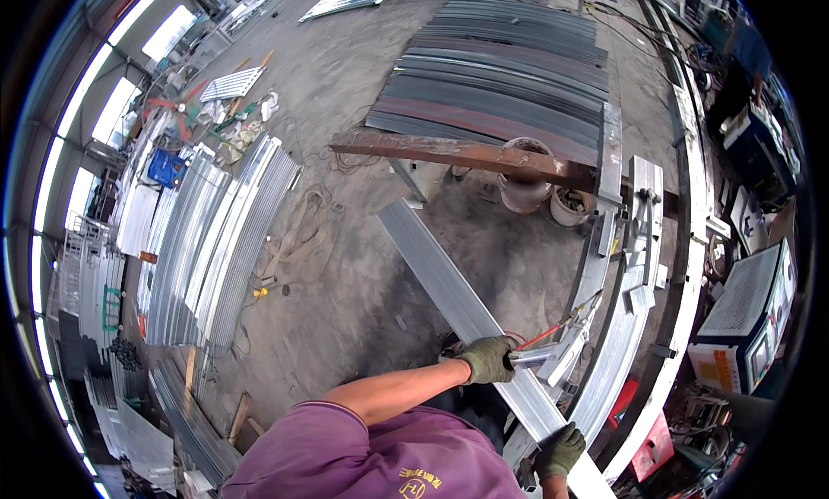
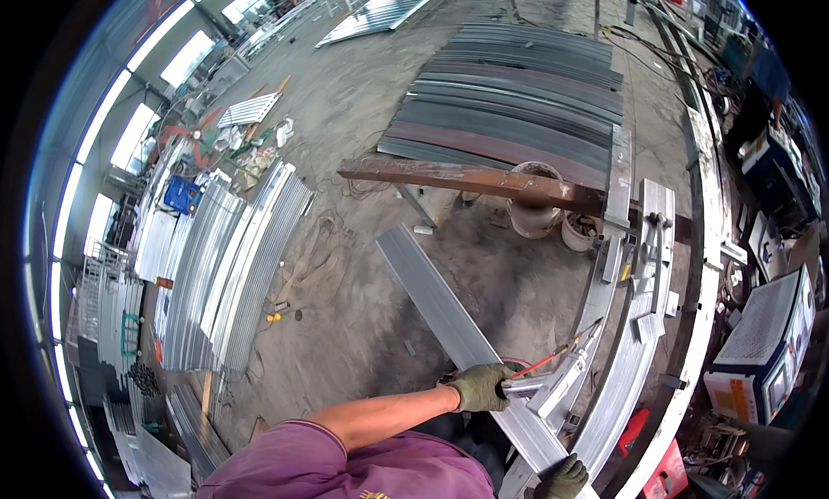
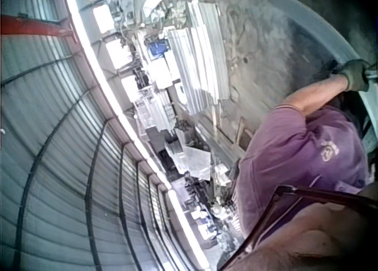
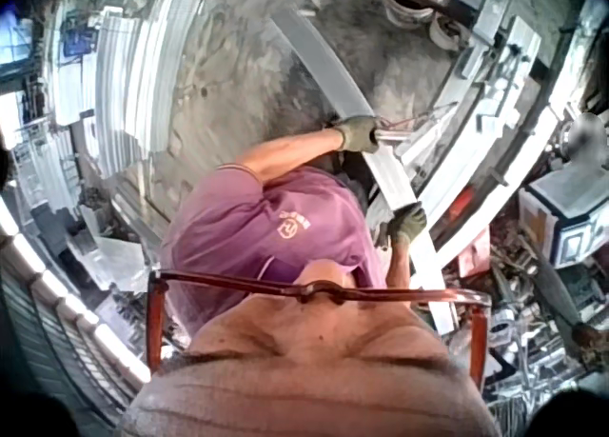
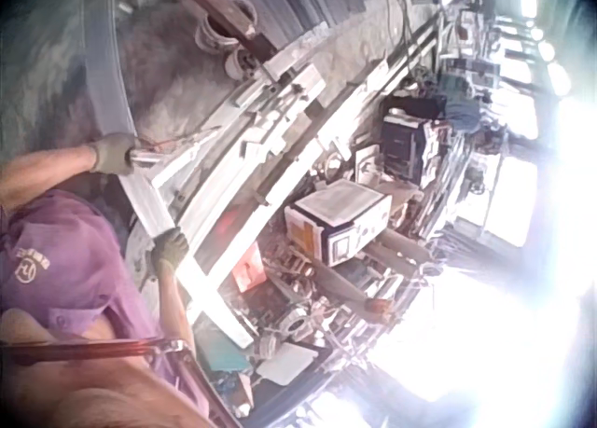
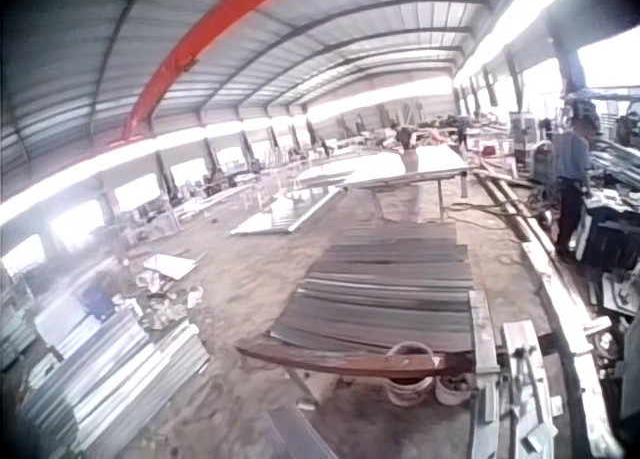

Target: The person aligns and welds metal frame components on a workbench using a handheld welding torch. They repeatedly position metal bars, tack weld joints, and reposition the frame to complete welds on multiple sides.

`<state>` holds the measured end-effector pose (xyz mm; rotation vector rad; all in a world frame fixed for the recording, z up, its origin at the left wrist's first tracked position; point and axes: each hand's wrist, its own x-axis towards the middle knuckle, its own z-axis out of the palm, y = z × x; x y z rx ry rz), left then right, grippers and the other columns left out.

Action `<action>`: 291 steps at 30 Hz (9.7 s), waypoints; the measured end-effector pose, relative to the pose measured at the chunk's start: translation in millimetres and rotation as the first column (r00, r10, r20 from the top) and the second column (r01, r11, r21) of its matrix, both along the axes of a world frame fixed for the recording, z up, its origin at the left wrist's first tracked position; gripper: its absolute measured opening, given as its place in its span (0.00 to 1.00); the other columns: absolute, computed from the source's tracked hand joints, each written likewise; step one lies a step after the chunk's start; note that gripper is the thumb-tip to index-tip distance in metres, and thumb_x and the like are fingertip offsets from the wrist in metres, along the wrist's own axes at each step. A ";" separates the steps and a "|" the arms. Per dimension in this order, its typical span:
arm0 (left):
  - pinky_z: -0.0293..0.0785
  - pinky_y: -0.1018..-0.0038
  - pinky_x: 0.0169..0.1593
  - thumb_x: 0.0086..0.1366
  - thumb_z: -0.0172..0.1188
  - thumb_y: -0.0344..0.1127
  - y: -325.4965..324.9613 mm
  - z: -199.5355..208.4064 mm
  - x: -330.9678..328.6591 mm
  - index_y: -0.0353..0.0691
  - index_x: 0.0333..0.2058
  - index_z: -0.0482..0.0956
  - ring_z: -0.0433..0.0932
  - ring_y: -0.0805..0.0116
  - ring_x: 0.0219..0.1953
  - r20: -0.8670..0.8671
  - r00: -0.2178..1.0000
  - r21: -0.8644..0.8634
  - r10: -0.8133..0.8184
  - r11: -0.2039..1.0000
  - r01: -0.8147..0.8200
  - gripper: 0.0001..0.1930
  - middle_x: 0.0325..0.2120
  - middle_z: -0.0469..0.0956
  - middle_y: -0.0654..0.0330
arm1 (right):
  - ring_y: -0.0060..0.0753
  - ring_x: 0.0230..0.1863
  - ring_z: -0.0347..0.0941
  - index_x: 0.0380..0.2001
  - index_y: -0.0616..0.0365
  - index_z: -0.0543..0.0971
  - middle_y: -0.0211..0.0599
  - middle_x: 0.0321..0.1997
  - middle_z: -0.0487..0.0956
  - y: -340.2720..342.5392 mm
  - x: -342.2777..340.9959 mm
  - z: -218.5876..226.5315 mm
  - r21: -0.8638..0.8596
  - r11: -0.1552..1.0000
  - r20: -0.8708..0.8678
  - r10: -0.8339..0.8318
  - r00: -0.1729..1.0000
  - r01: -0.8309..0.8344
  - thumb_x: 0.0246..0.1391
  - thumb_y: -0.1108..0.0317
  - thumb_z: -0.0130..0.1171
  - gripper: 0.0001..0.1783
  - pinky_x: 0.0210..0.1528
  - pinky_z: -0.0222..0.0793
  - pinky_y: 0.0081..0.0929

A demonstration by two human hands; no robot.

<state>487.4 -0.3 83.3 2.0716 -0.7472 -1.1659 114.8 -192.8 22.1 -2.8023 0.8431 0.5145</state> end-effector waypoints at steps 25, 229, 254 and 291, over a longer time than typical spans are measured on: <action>0.79 0.55 0.54 0.55 0.79 0.58 34.3 4.0 -15.8 0.38 0.42 0.83 0.85 0.46 0.48 -0.067 0.967 -0.187 0.245 0.949 -0.253 0.29 0.41 0.84 0.47 | 0.59 0.64 0.80 0.70 0.64 0.72 0.57 0.64 0.82 -32.4 40.9 37.4 0.234 0.960 0.039 -0.169 0.985 0.155 0.56 0.68 0.67 0.38 0.67 0.76 0.47; 0.76 0.72 0.44 0.84 0.52 0.53 368.7 59.8 298.1 0.36 0.54 0.77 0.78 0.74 0.39 -0.817 0.482 -0.276 -0.317 0.948 0.157 0.23 0.37 0.80 0.63 | 0.19 0.39 0.75 0.51 0.61 0.83 0.26 0.40 0.81 448.5 570.9 173.6 0.775 0.233 0.307 -0.951 -0.028 0.587 0.75 0.63 0.65 0.12 0.40 0.74 0.24; 0.75 0.73 0.41 0.85 0.51 0.54 484.0 59.5 429.9 0.37 0.49 0.77 0.75 0.74 0.34 -0.817 0.500 -0.040 -0.287 0.893 0.447 0.22 0.33 0.78 0.64 | 0.22 0.41 0.78 0.55 0.65 0.82 0.31 0.43 0.84 595.6 667.4 133.7 0.854 0.081 0.263 -0.919 -0.292 0.514 0.72 0.65 0.66 0.16 0.42 0.76 0.28; 0.70 0.81 0.32 0.85 0.51 0.56 465.3 54.3 509.5 0.43 0.51 0.79 0.75 0.82 0.29 -0.895 0.400 0.050 -0.199 0.845 0.532 0.21 0.32 0.81 0.69 | 0.42 0.36 0.89 0.47 0.54 0.88 0.40 0.36 0.89 593.4 737.9 120.0 0.669 0.056 0.352 -0.902 -0.250 0.741 0.68 0.61 0.69 0.11 0.35 0.81 0.38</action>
